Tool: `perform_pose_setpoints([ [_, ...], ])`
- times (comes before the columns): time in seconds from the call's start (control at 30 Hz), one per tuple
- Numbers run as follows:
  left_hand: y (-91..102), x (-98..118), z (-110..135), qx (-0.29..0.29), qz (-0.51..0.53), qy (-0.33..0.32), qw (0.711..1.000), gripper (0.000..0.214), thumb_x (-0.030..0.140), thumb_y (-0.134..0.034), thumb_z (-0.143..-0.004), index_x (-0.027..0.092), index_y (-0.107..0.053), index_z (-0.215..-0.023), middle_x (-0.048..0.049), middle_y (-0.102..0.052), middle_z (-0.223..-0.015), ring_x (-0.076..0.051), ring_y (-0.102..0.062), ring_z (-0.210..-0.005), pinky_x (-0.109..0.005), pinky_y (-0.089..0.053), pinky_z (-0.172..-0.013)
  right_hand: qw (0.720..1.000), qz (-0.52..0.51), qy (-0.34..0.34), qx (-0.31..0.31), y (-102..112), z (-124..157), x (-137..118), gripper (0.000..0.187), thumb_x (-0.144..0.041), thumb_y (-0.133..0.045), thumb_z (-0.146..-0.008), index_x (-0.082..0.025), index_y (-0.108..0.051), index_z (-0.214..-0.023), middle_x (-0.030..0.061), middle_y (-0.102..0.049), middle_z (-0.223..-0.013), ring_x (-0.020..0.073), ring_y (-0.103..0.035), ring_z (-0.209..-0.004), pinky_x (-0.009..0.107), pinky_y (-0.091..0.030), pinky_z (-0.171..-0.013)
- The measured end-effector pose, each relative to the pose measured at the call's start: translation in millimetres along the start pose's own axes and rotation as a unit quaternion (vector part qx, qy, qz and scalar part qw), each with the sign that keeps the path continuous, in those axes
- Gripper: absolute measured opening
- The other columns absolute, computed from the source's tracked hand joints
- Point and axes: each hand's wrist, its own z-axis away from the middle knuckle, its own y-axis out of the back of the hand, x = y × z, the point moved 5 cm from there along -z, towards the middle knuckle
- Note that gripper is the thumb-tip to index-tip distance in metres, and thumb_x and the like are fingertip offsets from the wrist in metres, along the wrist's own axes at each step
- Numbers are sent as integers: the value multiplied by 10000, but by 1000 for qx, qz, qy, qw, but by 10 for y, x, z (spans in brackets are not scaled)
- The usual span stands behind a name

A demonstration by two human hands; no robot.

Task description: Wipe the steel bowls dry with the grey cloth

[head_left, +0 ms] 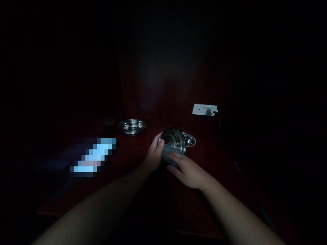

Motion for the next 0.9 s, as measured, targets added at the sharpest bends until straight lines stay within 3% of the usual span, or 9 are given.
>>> perform_pose_setpoints([
  [0.2,-39,3,17,-11,22,20,1000,484,459,-387,-892,202,-461,-1296,-76,-554,-1287,-232,-497,-1198,-390,-354,-1040,998,51,-23,16,14,8,-44,491,-410,-545,-835,-215,-498,-1283,91,-557,-1085,232,-529,-999,395,-439,-904],
  [0.37,-58,32,23,-5,48,22,999,484,474,-388,-886,193,-483,-1269,-78,-565,-1272,-231,-507,-1185,-381,-349,-1045,997,66,-19,37,23,-4,-43,538,-407,-571,-815,-195,-470,-1299,106,-546,-1099,253,-507,-1032,418,-415,-931],
  [0.47,-75,28,11,-2,76,28,997,486,484,-378,-887,187,-486,-1256,-77,-560,-1277,-224,-512,-1180,-366,-363,-1036,996,53,-11,70,52,-16,-61,473,-359,-534,-843,-197,-488,-1285,105,-562,-1086,247,-521,-1020,423,-432,-919],
  [0.63,-64,-32,-17,16,100,36,994,494,518,-375,-879,195,-502,-1230,-67,-591,-1231,-219,-543,-1136,-358,-383,-1018,994,4,38,102,64,-18,-102,430,-187,-436,-867,-170,-484,-1294,111,-512,-1291,216,-478,-1193,386,-401,-1023],
  [0.73,-52,-55,-16,23,89,44,995,502,533,-372,-874,199,-515,-1221,-65,-604,-1208,-225,-557,-1111,-366,-397,-999,996,-7,60,64,13,-9,-86,487,-181,-422,-871,-140,-411,-1356,113,-406,-1428,206,-351,-1334,402,-308,-1110],
  [0.9,-53,-21,6,7,42,43,998,490,516,-351,-887,214,-514,-1236,-61,-601,-1217,-225,-537,-1141,-373,-371,-1023,998,-18,47,23,-22,8,-55,536,-240,-428,-891,-119,-332,-1403,123,-325,-1476,200,-241,-1388,432,-234,-1140],
])
